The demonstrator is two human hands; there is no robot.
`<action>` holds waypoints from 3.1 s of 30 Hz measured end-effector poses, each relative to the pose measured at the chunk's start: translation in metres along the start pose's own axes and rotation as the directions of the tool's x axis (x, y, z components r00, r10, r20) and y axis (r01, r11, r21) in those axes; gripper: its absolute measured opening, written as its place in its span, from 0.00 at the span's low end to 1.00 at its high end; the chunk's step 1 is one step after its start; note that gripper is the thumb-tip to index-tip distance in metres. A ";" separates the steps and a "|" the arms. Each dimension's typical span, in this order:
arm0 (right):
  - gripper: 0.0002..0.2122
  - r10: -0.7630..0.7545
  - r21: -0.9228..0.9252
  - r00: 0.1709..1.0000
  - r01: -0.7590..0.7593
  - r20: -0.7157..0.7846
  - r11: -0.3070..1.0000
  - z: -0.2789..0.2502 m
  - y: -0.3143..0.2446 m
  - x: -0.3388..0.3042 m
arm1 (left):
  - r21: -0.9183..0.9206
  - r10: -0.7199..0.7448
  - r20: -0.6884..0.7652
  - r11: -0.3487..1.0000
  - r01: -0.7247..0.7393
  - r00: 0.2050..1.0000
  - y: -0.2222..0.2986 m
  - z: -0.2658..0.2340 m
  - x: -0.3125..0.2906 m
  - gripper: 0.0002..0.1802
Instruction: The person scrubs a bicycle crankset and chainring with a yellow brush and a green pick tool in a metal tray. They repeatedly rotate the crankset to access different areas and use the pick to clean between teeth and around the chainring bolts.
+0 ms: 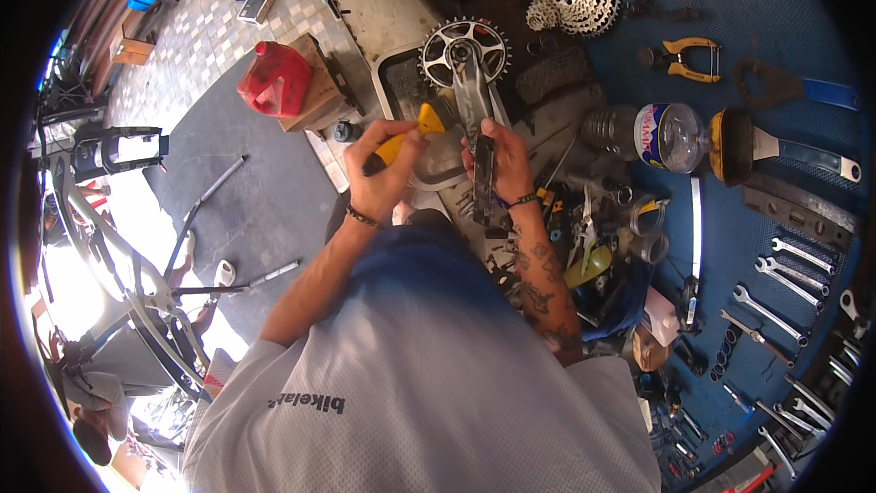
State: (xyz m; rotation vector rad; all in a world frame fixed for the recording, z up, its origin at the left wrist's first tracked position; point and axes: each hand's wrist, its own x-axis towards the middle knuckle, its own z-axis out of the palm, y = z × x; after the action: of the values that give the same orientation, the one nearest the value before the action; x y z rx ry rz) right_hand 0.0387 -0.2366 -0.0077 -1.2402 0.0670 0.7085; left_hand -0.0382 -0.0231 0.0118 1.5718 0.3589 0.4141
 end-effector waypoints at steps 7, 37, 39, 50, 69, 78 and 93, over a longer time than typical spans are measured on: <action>0.28 0.023 -0.020 0.999 -0.023 -0.034 1.000 0.003 0.002 -0.004 | 0.094 -0.003 0.071 0.996 -0.003 0.997 0.007 -0.006 0.006 0.10; 0.22 -0.198 -0.329 0.973 0.150 -0.117 0.932 -0.005 0.001 0.000 | 0.065 -0.124 -0.023 0.990 0.125 0.992 0.026 -0.014 0.006 0.10; 0.22 -0.150 -0.310 0.983 0.110 -0.108 0.944 -0.003 0.000 -0.002 | 0.039 -0.108 -0.010 0.993 0.108 0.994 0.025 -0.010 0.004 0.10; 0.19 -0.265 -0.813 0.950 0.019 -0.167 0.582 0.037 -0.071 -0.028 | 0.000 -0.146 0.016 0.989 0.146 0.989 0.079 -0.037 0.045 0.08; 0.26 -0.390 -0.839 0.894 0.030 -0.221 0.543 0.027 -0.072 -0.049 | 0.430 0.056 0.086 0.898 -0.088 0.995 0.000 -0.025 0.042 0.09; 0.31 -0.371 -0.810 0.893 0.012 -0.256 0.587 0.022 -0.069 -0.052 | 0.367 0.020 0.154 0.927 -0.076 0.988 -0.021 -0.028 0.039 0.13; 0.29 -0.188 -0.581 0.921 -0.049 -0.341 0.812 -0.005 -0.072 -0.111 | 0.119 -0.465 0.432 0.879 0.462 0.773 -0.033 -0.064 0.155 0.26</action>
State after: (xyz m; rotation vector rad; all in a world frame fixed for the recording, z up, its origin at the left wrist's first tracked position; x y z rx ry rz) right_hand -0.0093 -0.3016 0.0974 -1.9613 0.1337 0.4114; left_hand 0.0690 0.1072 -0.0128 1.4681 0.3716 -0.3406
